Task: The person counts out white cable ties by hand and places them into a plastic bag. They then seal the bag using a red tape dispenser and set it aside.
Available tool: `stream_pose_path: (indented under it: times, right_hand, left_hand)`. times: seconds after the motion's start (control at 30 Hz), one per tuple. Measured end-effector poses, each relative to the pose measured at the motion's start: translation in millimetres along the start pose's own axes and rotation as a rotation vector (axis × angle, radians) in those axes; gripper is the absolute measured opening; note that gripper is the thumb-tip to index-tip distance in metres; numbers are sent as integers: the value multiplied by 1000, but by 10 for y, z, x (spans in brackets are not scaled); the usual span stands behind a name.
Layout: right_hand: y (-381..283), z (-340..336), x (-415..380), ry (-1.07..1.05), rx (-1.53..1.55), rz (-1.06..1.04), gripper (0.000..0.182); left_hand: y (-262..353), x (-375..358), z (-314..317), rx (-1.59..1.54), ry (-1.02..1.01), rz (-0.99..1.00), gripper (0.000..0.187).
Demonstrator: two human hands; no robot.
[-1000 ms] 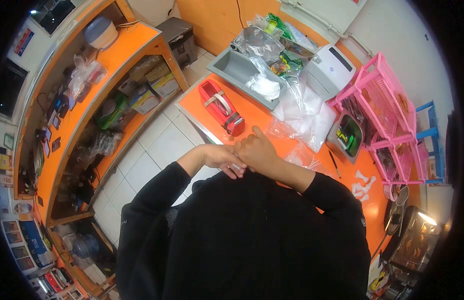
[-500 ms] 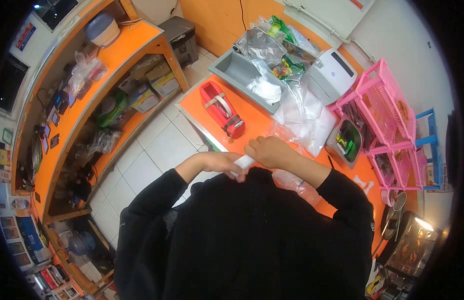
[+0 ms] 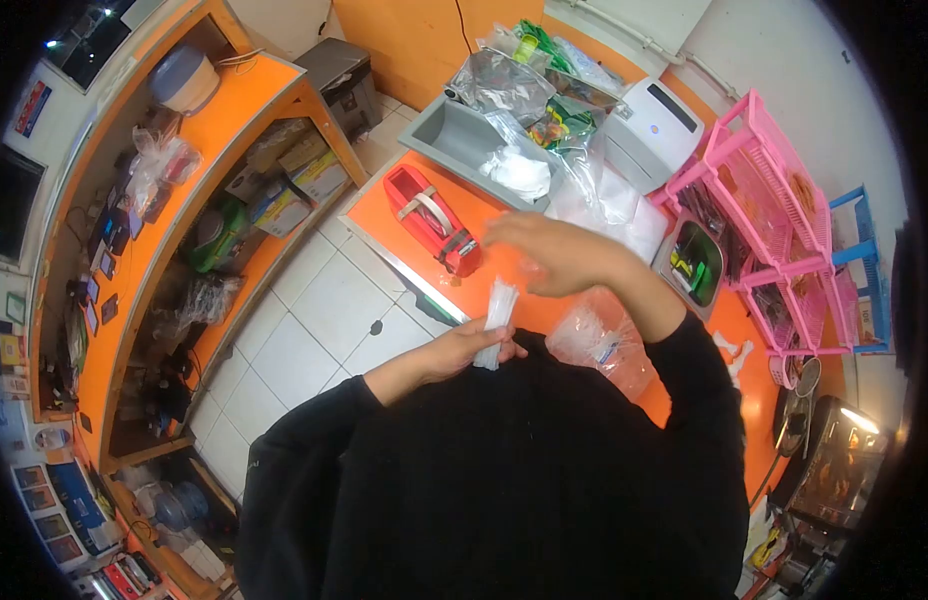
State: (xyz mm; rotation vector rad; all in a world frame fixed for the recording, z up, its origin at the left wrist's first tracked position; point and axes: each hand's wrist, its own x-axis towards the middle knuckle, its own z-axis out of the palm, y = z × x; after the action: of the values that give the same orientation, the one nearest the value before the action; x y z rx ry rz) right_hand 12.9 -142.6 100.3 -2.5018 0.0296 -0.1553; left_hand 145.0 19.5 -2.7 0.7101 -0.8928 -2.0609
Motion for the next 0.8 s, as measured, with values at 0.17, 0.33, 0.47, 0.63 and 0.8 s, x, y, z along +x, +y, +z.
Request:
stream_pose_path:
  times: [0.17, 0.33, 0.47, 0.63, 0.8]
  right_hand:
    - [203, 474, 156, -2, 957, 131, 52]
    - [108, 753, 218, -95, 852, 138, 56]
    - [229, 851, 170, -71, 655, 84, 54]
    - [249, 844, 146, -24, 784, 244, 46]
    - [-37, 741, 157, -136, 449, 264, 30]
  left_hand:
    - [71, -63, 39, 125, 2, -21, 32]
    - [75, -137, 23, 169, -49, -13, 37]
    - [-12, -83, -24, 136, -76, -36, 36]
    - [-68, -77, -9, 101, -28, -16, 34]
    - [-204, -30, -64, 63, 61, 4, 30]
